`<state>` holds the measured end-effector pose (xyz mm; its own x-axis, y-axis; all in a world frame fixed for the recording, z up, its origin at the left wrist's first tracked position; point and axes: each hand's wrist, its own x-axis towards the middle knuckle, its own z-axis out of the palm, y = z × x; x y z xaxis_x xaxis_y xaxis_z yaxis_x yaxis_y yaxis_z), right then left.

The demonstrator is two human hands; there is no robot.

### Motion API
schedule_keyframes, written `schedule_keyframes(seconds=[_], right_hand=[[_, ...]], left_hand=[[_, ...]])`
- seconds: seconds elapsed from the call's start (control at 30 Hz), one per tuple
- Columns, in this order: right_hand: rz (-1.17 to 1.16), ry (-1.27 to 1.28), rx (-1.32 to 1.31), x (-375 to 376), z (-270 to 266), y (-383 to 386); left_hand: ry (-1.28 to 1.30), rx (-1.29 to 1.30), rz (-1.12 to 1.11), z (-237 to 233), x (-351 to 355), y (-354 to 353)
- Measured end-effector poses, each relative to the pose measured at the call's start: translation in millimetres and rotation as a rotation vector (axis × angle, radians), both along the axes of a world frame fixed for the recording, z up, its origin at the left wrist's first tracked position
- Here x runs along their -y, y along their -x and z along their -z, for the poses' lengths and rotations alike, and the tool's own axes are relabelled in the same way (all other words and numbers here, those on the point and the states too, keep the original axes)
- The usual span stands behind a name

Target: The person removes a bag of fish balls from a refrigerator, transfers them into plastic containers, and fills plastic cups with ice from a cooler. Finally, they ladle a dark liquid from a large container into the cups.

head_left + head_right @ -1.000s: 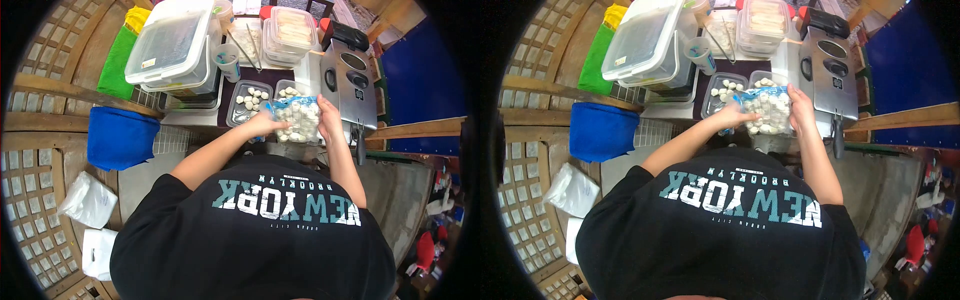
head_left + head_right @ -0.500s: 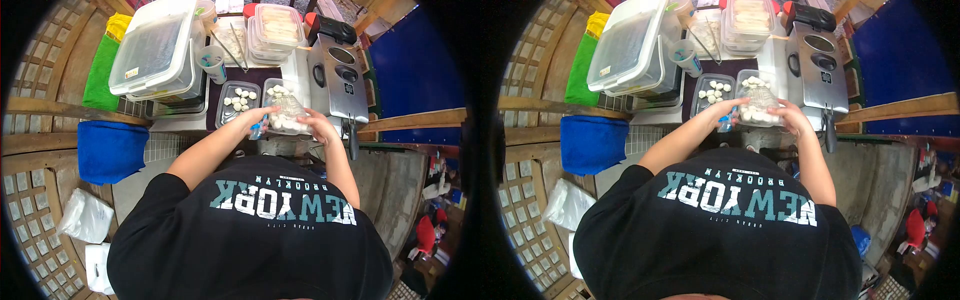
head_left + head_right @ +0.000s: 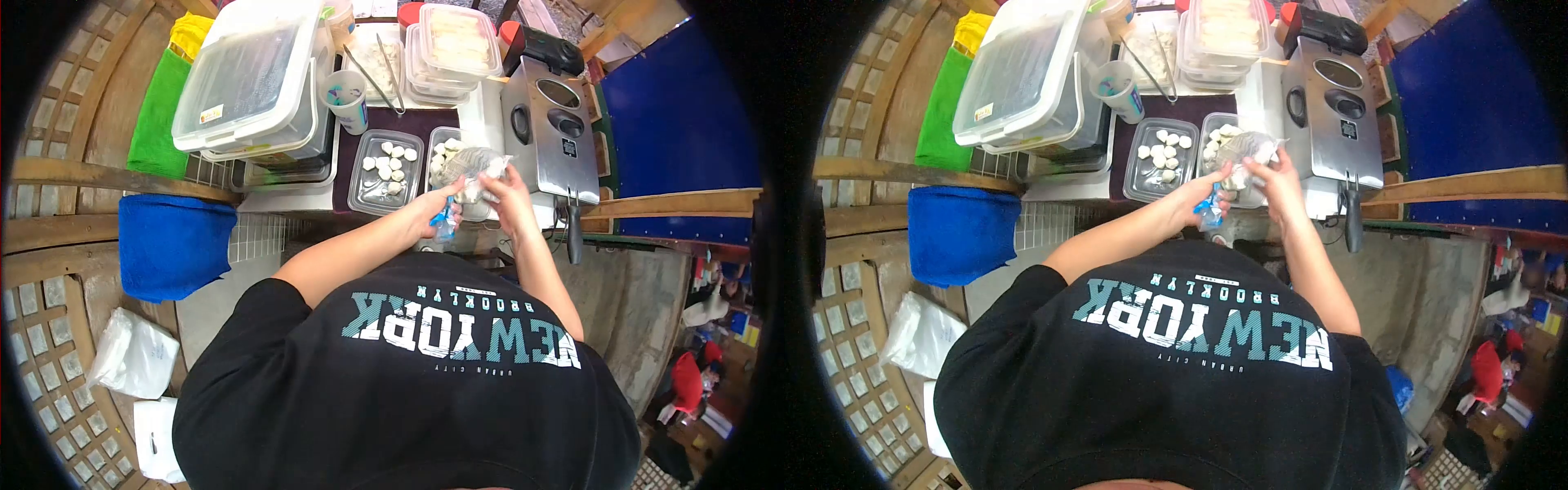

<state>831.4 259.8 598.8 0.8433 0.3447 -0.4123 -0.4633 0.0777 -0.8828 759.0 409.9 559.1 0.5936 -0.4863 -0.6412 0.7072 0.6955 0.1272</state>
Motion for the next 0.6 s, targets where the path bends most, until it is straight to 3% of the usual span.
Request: schedule_keyframes(seconds=[0.07, 0.13, 0.27, 0.3, 0.6], right_hand=[[-0.053, 0.176, -0.031, -13, -24, 20], [-0.113, 0.240, 0.024, -7, -11, 11], [-0.203, 0.310, 0.098, -4, -15, 3], [-0.234, 0.363, 0.130, -2, -22, 1], [-0.296, 0.591, 0.227, -4, -48, -3]], left_hand=[[-0.130, -0.013, 0.035, -4, 6, 2], [-0.256, -0.008, 0.105, -14, 6, 5], [-0.107, 0.116, 0.317, -13, -20, 7], [-0.177, 0.161, 0.405, -17, -26, 8], [-0.178, 0.202, 0.345, -19, -24, 29]])
